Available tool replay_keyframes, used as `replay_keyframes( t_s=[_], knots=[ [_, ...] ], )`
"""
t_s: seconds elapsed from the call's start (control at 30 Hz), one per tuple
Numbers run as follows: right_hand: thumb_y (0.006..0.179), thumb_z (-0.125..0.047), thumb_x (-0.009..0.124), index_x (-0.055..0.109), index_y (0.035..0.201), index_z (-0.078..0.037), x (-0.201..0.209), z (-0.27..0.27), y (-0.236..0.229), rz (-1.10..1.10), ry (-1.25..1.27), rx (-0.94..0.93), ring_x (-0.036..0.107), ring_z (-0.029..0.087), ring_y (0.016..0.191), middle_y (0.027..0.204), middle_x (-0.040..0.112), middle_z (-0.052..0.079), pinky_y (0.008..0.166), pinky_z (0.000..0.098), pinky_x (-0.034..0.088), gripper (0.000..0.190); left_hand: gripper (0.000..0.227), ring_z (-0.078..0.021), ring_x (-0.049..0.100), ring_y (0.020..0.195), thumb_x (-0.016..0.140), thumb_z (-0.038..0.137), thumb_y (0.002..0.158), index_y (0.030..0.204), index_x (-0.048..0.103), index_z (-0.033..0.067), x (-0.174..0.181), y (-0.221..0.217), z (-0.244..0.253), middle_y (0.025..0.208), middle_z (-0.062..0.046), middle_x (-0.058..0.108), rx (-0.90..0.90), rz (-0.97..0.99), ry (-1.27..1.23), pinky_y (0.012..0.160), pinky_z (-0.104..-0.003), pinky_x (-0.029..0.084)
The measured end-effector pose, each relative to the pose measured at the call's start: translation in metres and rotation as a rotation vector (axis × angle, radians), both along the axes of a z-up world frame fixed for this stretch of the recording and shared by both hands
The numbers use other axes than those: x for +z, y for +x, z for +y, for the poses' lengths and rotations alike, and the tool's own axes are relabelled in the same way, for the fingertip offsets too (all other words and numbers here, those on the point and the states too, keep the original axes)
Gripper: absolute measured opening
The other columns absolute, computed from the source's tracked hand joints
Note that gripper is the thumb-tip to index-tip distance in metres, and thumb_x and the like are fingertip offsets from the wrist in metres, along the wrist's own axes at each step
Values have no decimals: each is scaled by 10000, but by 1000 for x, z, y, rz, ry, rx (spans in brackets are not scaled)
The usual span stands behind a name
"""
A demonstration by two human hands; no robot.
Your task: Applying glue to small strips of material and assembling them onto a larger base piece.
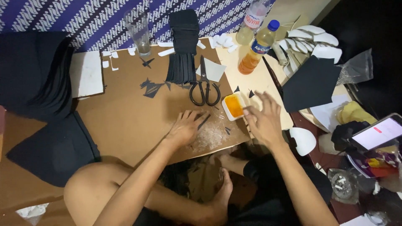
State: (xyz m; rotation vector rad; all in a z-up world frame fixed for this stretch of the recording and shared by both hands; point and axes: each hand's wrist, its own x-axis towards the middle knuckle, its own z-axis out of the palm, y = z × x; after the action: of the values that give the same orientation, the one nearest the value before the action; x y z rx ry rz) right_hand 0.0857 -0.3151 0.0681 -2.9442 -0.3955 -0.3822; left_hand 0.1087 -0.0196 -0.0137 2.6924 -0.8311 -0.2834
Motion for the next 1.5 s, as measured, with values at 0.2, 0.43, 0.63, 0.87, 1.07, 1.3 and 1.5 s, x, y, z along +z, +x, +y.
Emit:
replay_keyframes(
  t_s=[0.2,0.43,0.63,0.87,1.07,1.3,1.5],
  knots=[
    [1061,-490,418,751,1030,-215,-21,-4,-18,-40,-1,-13,408,345,1425,1432,510,71,1050,472,362,433,428,-318,424,1212,338,351,1048,1416,531,245,-7,-6,-7,1375,-107,447,-24,-139,69,982,-452,339],
    [1057,-470,411,750,989,-200,-24,3,-23,8,24,-10,413,339,1430,1412,525,80,1047,476,360,439,534,-313,401,1308,429,153,994,1519,483,242,9,-1,4,1445,-96,462,65,80,-65,1014,-412,362],
    [1046,-386,532,729,839,-123,-27,29,-29,-127,84,34,510,331,1342,1317,599,74,1013,460,402,388,354,-301,626,1209,507,107,986,1296,675,134,-42,19,43,1261,-114,679,434,155,-556,1015,-403,499],
    [946,-272,612,731,1151,-222,-96,97,-23,122,390,45,537,344,1085,1078,545,60,920,458,452,243,77,-317,590,923,560,106,904,902,637,99,-90,13,65,874,-95,564,531,-301,-485,843,-413,507],
    [883,-286,586,739,1132,-235,-99,111,-19,173,202,-79,508,303,1038,1054,496,47,854,431,452,297,95,-317,568,898,543,165,902,876,610,102,-77,11,64,859,-95,508,528,-322,-397,820,-418,501],
    [859,-273,534,732,1140,-193,-91,111,-25,47,89,12,499,315,944,981,460,69,791,417,437,353,84,-312,597,894,568,169,901,887,614,100,-68,8,61,854,-99,530,550,-358,-383,805,-415,526],
    [847,-284,548,719,1167,-183,-90,111,-15,1,51,48,498,326,904,941,441,82,798,425,433,377,108,-318,591,922,558,202,904,923,603,106,-67,8,61,887,-100,531,572,-247,-336,837,-426,512]
  ],
)
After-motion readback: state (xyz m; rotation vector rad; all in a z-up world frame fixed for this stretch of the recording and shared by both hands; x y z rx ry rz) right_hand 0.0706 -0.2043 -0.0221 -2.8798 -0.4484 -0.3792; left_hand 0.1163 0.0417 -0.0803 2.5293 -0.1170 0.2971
